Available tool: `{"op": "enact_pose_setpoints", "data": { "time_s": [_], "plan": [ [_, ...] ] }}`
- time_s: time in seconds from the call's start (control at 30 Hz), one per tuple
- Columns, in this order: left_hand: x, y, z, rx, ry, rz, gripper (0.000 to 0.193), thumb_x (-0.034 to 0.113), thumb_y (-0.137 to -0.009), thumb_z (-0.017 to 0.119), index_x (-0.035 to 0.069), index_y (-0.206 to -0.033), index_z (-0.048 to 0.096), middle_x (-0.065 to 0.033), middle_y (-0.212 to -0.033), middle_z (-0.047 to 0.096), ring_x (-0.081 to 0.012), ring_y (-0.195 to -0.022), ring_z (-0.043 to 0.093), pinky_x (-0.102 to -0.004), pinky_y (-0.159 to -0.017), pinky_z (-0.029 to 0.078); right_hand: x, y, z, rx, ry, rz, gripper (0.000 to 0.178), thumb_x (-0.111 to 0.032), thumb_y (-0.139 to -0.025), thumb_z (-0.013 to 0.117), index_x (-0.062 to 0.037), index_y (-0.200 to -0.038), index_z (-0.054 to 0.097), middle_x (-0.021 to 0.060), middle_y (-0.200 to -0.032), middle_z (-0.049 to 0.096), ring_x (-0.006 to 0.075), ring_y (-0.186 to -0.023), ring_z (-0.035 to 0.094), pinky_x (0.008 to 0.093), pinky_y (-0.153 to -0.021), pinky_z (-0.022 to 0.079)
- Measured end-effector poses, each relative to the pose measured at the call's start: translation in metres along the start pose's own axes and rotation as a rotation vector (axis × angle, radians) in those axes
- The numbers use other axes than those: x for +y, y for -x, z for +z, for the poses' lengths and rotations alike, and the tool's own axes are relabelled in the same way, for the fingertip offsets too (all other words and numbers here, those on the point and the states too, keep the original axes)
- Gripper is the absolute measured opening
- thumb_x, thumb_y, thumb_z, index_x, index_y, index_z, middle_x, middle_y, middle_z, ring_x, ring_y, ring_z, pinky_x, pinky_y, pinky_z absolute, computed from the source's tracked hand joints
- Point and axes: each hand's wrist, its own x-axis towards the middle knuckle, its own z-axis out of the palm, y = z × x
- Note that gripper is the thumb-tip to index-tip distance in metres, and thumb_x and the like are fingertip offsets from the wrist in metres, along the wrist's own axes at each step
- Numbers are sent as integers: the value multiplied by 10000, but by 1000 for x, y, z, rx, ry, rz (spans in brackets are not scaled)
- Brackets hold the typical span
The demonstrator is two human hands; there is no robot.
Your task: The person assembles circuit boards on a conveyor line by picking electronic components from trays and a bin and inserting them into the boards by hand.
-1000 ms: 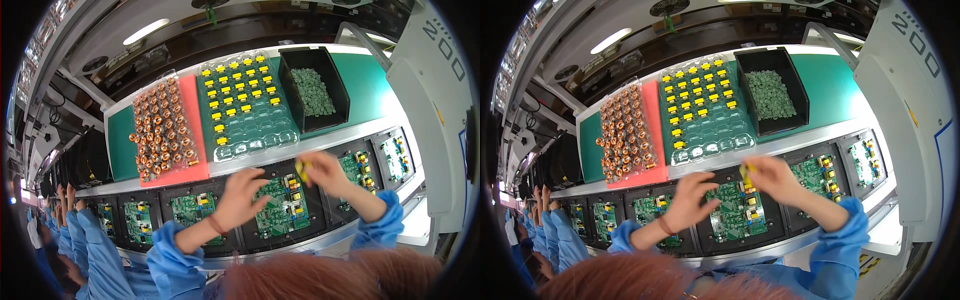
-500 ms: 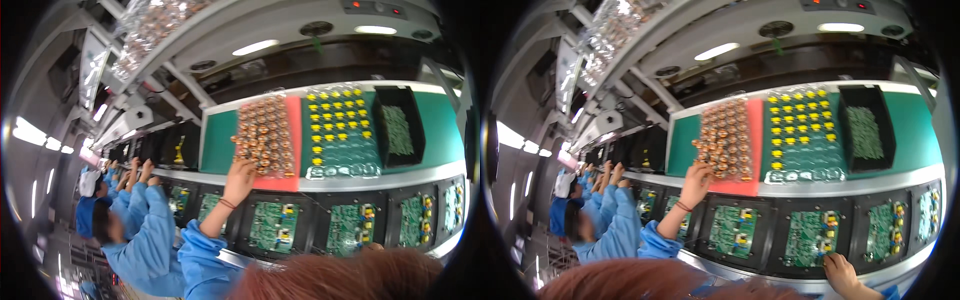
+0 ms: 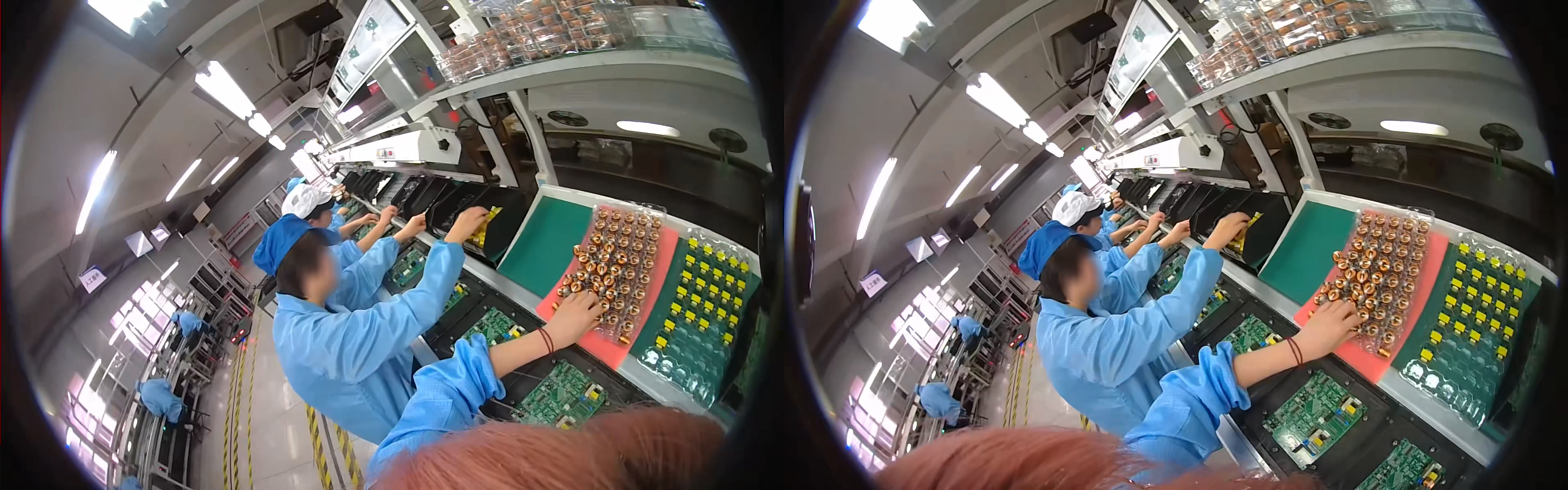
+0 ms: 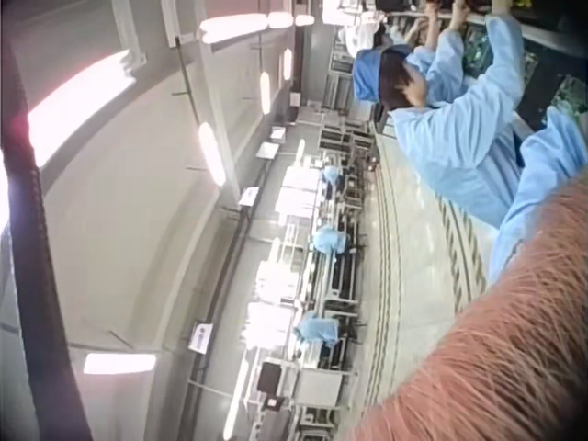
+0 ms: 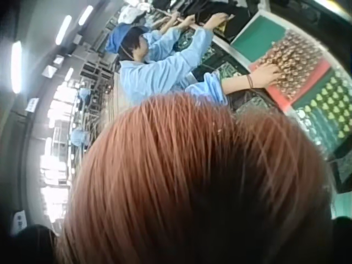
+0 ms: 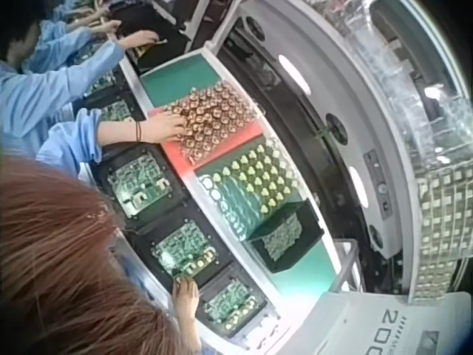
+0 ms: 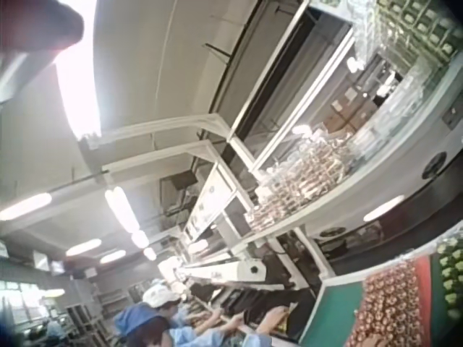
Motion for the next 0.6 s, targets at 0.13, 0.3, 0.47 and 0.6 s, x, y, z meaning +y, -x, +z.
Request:
{"op": "enact_pose_setpoints", "data": {
  "time_s": [0.13,0.3,0.47,0.6],
  "plan": [
    [26,-10,2,18,13,-30,260,241,-802,637,88,-1007,592,-79,-953,526,-256,-931,530,-387,-793,439,-47,-7,-42,-462,-16,599,296,-139,-814,649,-24,-1083,608,163,-1039,592,339,-920,584,431,-794,488],
    [31,-19,-24,-147,159,-139,312,181,-784,625,-1,-1037,609,-200,-944,578,-357,-950,549,-437,-802,454,-37,-30,-58,-653,18,563,370,-148,-673,710,-50,-1015,611,112,-977,538,310,-927,553,428,-766,479],
    [94,-39,-139,508,670,-49,620,14,-778,676,21,-1330,393,-124,-1311,479,-290,-1233,445,-403,-1052,341,9,-96,-114,-321,175,391,652,-81,-706,741,-22,-1284,444,206,-1267,510,372,-1090,528,441,-890,440],
    [114,-29,-105,482,769,-121,591,21,-785,666,17,-1313,401,-124,-1290,485,-290,-1213,453,-400,-1035,348,-1,-188,-172,48,60,210,728,-150,-801,680,-169,-1437,327,213,-1407,388,504,-1186,451,546,-899,457]
  ]
}}
